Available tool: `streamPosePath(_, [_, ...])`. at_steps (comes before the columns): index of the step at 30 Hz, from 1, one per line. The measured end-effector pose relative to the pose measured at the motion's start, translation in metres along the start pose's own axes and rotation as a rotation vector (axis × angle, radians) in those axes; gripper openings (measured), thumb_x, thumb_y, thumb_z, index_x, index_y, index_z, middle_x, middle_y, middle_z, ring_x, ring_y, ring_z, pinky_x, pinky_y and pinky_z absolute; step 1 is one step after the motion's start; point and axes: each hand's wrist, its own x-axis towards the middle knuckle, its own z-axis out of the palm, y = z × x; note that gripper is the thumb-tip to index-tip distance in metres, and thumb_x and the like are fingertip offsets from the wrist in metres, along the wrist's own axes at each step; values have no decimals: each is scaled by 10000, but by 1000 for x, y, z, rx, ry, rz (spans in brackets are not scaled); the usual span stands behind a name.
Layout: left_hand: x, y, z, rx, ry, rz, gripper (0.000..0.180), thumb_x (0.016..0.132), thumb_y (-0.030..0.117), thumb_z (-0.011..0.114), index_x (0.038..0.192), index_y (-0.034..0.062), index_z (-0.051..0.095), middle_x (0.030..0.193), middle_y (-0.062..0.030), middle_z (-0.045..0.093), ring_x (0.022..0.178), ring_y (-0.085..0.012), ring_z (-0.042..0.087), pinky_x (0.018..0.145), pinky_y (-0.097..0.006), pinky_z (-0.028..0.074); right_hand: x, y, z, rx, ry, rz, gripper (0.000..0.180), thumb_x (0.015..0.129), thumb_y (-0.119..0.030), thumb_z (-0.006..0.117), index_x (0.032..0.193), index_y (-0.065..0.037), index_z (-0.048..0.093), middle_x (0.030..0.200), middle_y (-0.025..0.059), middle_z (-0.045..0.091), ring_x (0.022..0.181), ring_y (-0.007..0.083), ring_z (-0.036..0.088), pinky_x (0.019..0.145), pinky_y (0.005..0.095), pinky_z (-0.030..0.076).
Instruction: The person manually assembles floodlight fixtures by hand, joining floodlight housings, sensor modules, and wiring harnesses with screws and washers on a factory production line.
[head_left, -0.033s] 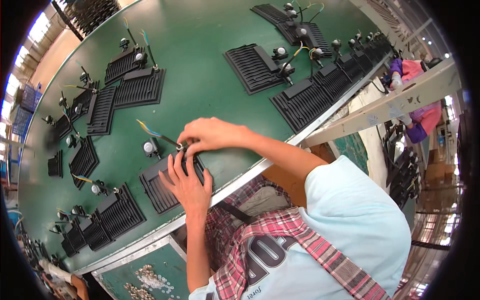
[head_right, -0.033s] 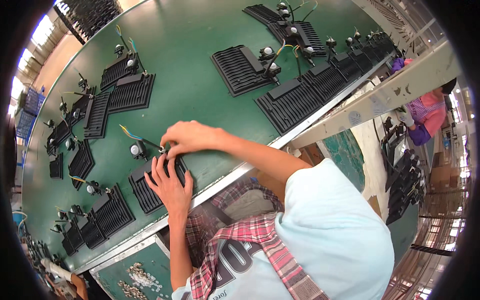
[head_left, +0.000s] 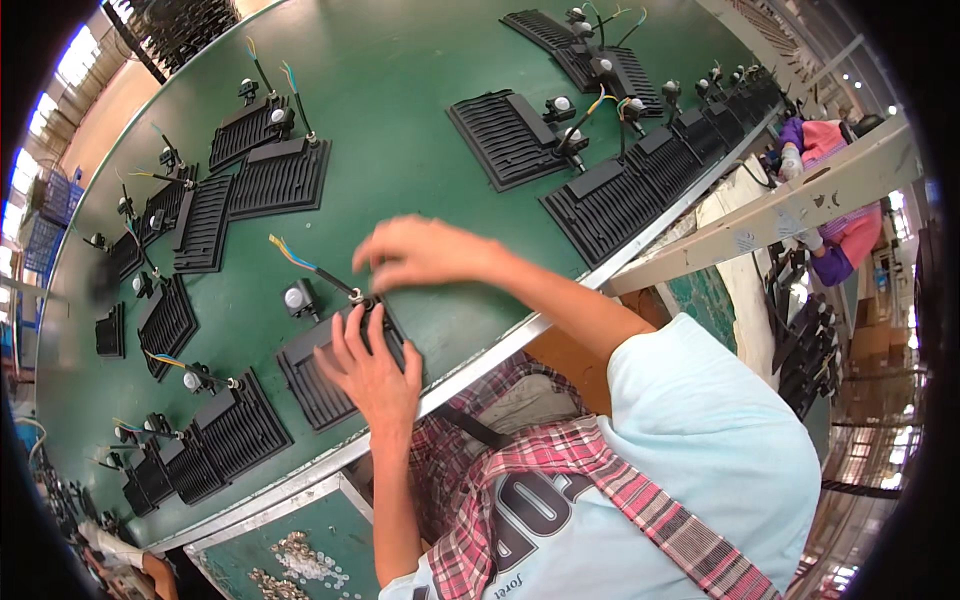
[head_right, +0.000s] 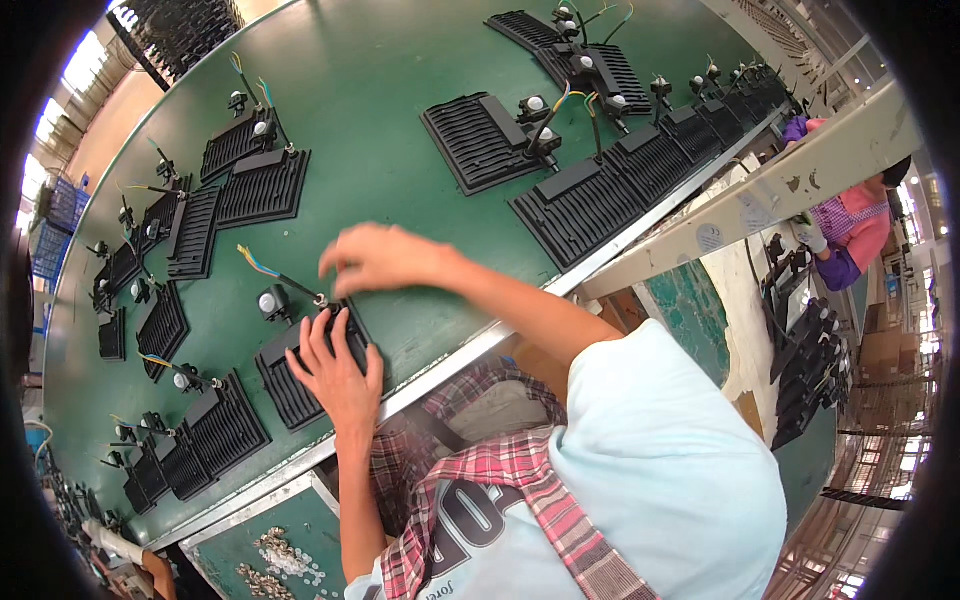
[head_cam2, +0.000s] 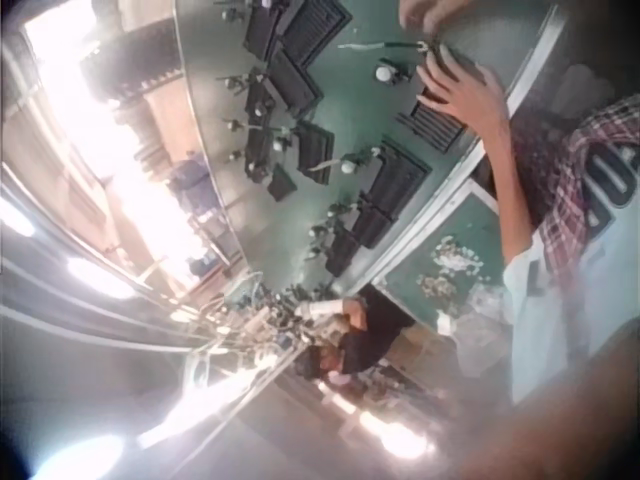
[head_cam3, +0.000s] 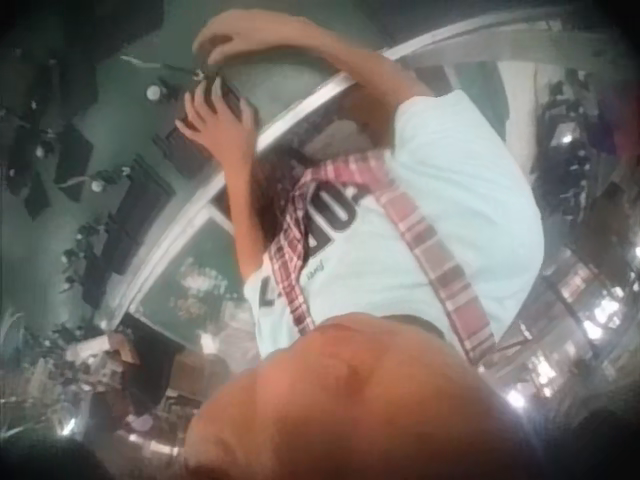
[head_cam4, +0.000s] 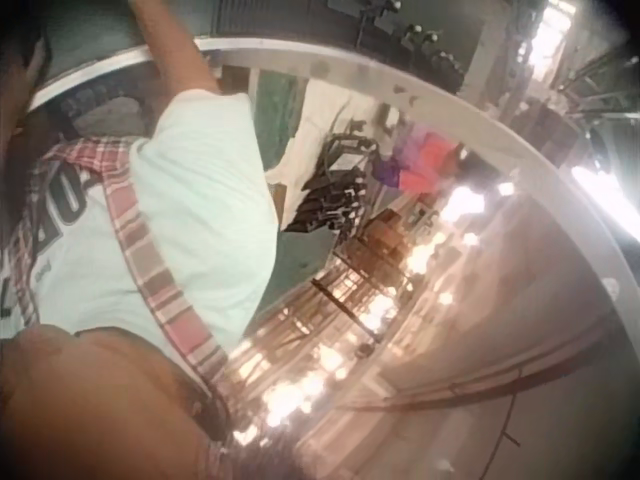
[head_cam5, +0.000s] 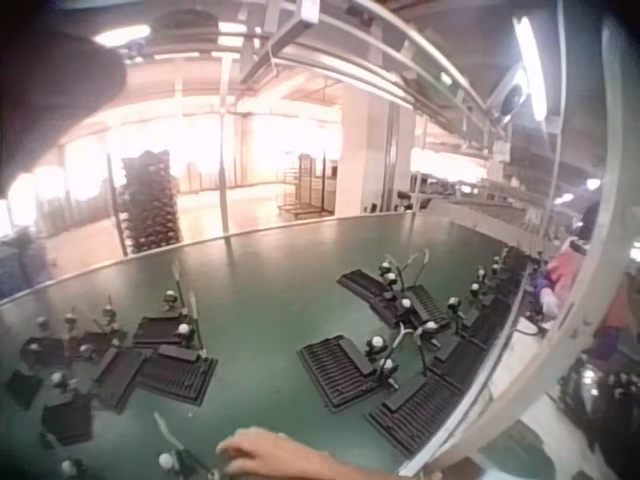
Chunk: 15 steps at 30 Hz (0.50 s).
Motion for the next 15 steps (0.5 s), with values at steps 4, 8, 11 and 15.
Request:
streamPosePath(4, [2,-30,-7,67,44,-83,539,803,229,628,1324,129,535,1405,-74,459,1412,-320,322,1142,-618,158,19,101,-77,-721,643,413,313,825,-283,603,990,-30,684,994,194,676,819,387,648,717,512,534])
streamPosePath(8, [1,-45,-15,85,100,-38,534,772,251,634,1288,140,554,1373,-58,487,1368,-318,357,1118,-581,188,-13,169,-106,-999,531,726,475,885,-482,609,902,-13,685,915,179,699,891,394,682,722,527,538])
streamPosePath(11, [-1,-48,-18,24,126,-66,510,764,270,638,1256,156,568,1342,-34,492,1366,-298,346,1113,-602,185,-21,154,-103,-861,559,612,463,930,-432,570,1112,-18,667,1019,233,696,933,433,662,838,525,510])
streamPosePath(15, [-14,-67,-11,-24,156,-129,541,751,284,672,1265,178,542,1355,-26,464,1391,-314,317,1094,-691,184,-17,118,-50,-744,468,459,506,970,-411,547,1309,-36,574,1206,215,630,1113,407,585,951,482,462])
